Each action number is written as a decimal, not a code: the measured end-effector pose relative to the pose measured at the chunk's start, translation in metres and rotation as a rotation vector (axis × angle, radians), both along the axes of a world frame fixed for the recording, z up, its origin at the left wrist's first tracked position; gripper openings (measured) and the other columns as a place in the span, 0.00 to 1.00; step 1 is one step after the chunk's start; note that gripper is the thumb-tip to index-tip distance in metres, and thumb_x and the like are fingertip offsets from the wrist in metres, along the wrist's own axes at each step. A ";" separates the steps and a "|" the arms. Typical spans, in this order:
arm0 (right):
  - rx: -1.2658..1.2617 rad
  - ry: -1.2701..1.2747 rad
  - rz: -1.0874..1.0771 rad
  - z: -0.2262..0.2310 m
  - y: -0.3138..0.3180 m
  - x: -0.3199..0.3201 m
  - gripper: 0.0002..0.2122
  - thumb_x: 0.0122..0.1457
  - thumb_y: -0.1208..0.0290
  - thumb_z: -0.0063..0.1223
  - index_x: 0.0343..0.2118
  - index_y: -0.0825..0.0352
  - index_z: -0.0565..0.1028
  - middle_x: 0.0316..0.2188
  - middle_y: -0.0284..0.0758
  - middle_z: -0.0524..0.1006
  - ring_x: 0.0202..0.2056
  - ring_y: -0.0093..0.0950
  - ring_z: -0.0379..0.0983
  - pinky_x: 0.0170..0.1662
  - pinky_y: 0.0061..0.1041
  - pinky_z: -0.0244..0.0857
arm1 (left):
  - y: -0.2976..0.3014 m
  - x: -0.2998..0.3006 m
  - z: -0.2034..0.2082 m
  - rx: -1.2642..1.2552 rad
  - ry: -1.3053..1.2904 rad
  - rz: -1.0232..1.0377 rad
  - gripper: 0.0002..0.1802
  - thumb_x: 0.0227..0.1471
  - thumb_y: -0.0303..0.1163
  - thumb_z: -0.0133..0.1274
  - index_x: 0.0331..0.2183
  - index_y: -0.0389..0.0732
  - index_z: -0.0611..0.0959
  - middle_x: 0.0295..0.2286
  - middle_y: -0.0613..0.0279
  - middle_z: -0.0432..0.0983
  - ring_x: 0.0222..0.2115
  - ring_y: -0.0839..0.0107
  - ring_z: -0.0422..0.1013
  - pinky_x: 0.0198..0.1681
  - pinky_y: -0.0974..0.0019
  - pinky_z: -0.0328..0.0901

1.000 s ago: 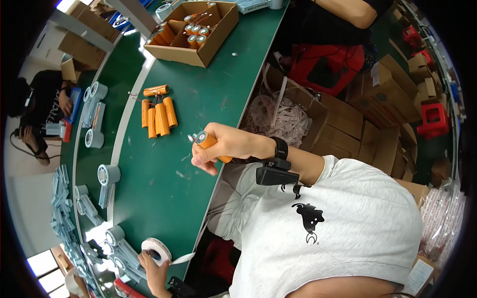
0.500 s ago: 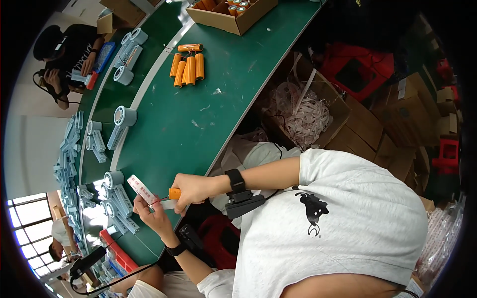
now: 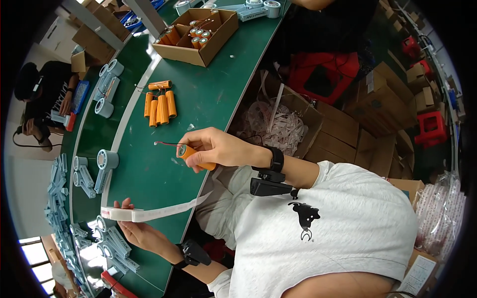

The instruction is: The person assembles fans by applying double-sided tape to batteries and pressing them into the fan housings. They pick up a battery, apply tape from a roll, and then insert the battery into the compartment of a fan housing, repeating the process.

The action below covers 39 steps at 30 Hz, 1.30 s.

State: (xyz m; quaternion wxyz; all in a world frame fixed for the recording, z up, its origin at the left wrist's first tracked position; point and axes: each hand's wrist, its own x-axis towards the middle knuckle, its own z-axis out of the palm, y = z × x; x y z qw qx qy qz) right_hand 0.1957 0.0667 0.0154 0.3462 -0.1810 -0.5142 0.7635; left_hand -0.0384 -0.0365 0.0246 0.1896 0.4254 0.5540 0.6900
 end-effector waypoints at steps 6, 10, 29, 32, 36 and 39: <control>0.545 -0.191 -0.269 -0.008 -0.020 -0.032 0.15 0.47 0.67 0.59 0.34 0.70 0.71 0.25 0.29 0.69 0.25 0.16 0.64 0.30 0.16 0.59 | 0.019 0.053 0.000 -0.187 0.141 0.038 0.24 0.59 0.40 0.32 0.48 0.29 0.64 0.40 0.55 0.69 0.36 0.74 0.63 0.40 0.72 0.58; 0.184 -0.410 0.040 -0.013 -0.025 -0.036 0.15 0.47 0.66 0.59 0.34 0.69 0.72 0.25 0.30 0.69 0.24 0.16 0.64 0.30 0.17 0.59 | 0.027 0.047 0.001 -0.055 -0.094 0.096 0.23 0.59 0.39 0.32 0.48 0.30 0.65 0.39 0.57 0.71 0.35 0.75 0.64 0.37 0.73 0.58; 0.631 -0.106 -0.463 0.009 -0.010 -0.072 0.10 0.49 0.77 0.54 0.34 0.76 0.72 0.29 0.33 0.71 0.32 0.21 0.68 0.35 0.21 0.63 | 0.018 0.064 -0.015 -0.326 0.780 0.339 0.18 0.58 0.36 0.36 0.36 0.30 0.74 0.28 0.50 0.73 0.25 0.60 0.67 0.32 0.65 0.59; 0.658 -0.143 -0.500 0.009 -0.010 -0.078 0.08 0.50 0.78 0.53 0.33 0.76 0.72 0.29 0.33 0.71 0.32 0.20 0.67 0.35 0.20 0.63 | 0.020 0.061 -0.013 -0.290 0.886 0.381 0.18 0.58 0.37 0.35 0.32 0.31 0.72 0.25 0.47 0.71 0.25 0.57 0.65 0.35 0.63 0.55; 0.230 0.015 -0.459 0.007 -0.006 -0.089 0.06 0.52 0.77 0.50 0.31 0.74 0.70 0.28 0.32 0.70 0.30 0.18 0.66 0.34 0.19 0.62 | 0.021 0.057 -0.016 -0.477 0.801 0.440 0.20 0.58 0.40 0.31 0.29 0.32 0.69 0.24 0.50 0.68 0.26 0.57 0.62 0.38 0.62 0.49; -0.147 0.206 -0.431 0.004 0.002 -0.109 0.05 0.54 0.76 0.48 0.31 0.72 0.69 0.27 0.31 0.70 0.29 0.17 0.65 0.33 0.18 0.61 | 0.025 0.058 -0.023 -0.558 0.817 0.476 0.21 0.59 0.41 0.30 0.28 0.33 0.68 0.24 0.51 0.68 0.27 0.57 0.61 0.37 0.62 0.47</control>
